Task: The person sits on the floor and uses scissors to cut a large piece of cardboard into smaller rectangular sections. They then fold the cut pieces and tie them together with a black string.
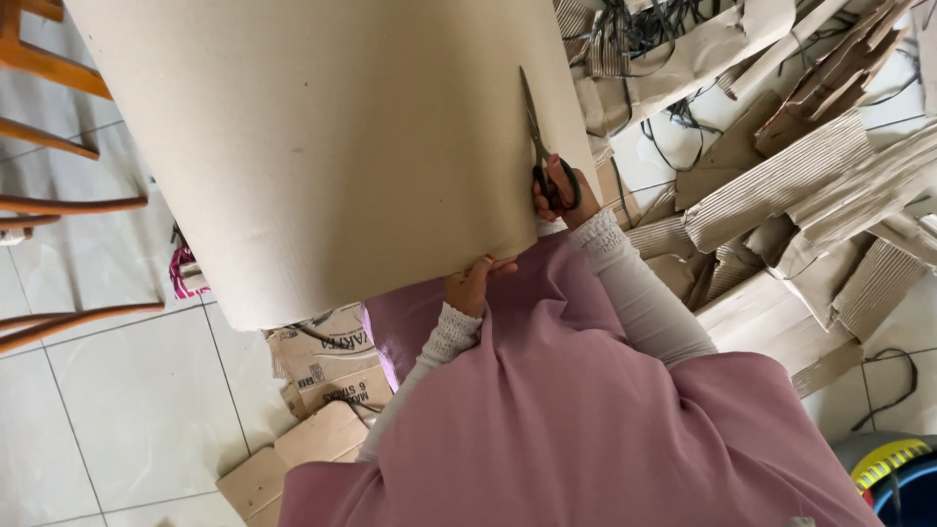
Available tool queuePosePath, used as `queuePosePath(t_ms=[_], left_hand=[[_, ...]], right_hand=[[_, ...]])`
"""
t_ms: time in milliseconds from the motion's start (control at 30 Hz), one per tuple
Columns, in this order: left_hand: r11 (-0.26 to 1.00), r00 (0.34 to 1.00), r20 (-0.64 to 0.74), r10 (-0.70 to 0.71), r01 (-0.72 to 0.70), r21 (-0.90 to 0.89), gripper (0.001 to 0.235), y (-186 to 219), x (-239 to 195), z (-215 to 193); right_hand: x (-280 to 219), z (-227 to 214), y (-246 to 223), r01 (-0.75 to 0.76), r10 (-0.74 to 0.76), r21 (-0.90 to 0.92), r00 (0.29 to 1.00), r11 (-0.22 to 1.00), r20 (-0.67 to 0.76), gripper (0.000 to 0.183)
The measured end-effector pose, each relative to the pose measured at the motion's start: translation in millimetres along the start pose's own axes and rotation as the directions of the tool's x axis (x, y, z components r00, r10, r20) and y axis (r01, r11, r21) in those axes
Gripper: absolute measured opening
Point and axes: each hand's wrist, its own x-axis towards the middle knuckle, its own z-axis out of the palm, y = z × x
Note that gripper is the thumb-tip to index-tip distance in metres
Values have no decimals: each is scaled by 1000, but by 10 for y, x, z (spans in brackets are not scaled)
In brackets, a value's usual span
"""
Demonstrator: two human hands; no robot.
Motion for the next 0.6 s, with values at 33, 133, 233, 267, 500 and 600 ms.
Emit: queuePosePath(t_ms=[33,133,233,267,500,600], left_hand=[[1000,1000,6,9,-9,1,52,-264,161,-158],[963,915,316,250,-201,-180,38,-599,448,-420],[993,984,165,-72,55,104,26,-416,390,-434],[998,982,188,-33,44,-51,24,-546,510,-475],[990,977,215,-6,36,-135,25,-690,559,-539],[982,935,-354,0,-67,-176,13,29,-98,97]], right_hand=[[20,22,41,11,-11,1,1000,1000,0,68],[80,54,112,-6,5,-14,995,1000,-96,61],[92,11,208,46,-49,-31,991,998,-126,55],[122,-6,243,33,-33,-8,991,999,-127,55],[182,180,-64,-40,47,71,993,997,-105,56],[265,216,71,-17,23,40,989,999,-148,53]])
